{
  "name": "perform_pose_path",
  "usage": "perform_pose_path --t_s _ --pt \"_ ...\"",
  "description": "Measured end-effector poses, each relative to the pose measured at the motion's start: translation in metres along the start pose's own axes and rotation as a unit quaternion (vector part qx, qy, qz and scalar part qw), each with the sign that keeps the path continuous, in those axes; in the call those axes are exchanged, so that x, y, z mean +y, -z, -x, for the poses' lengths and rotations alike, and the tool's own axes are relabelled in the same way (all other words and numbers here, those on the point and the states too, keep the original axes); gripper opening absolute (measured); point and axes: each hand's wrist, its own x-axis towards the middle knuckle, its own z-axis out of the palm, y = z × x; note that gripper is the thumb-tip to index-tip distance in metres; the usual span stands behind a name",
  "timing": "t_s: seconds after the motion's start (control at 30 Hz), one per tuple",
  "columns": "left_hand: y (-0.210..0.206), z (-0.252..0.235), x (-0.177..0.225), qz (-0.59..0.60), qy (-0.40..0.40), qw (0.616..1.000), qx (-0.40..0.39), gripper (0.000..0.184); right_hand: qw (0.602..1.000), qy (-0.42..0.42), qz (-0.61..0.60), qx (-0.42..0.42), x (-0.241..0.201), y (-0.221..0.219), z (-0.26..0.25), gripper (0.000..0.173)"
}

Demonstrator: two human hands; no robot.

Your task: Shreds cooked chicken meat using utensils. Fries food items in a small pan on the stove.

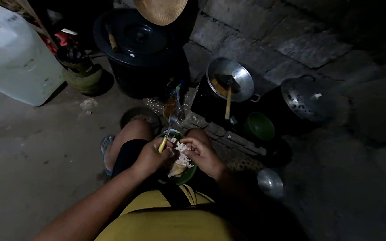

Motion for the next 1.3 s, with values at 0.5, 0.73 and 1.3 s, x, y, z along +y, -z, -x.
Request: perform_pose_path --t_s 0.5,0.73,1.3 --pt "-0.003 -0.013 0.002 -0.125 -0.008 0.992 -0.026 0.025 0.993 -0.072 0.095 0.012 0.0 0.011 0.0 0.03" --pt "-0.002 -0.013 -0.003 -0.166 -0.019 0.986 0.005 0.021 0.986 -0.032 0.129 0.101 -0.009 0.013 0.002 0.028" --pt "-0.002 -0.007 -0.001 -0.081 -0.014 0.997 0.01 0.023 0.987 -0.018 0.156 -0.027 -0.007 -0.001 -0.01 0.027"
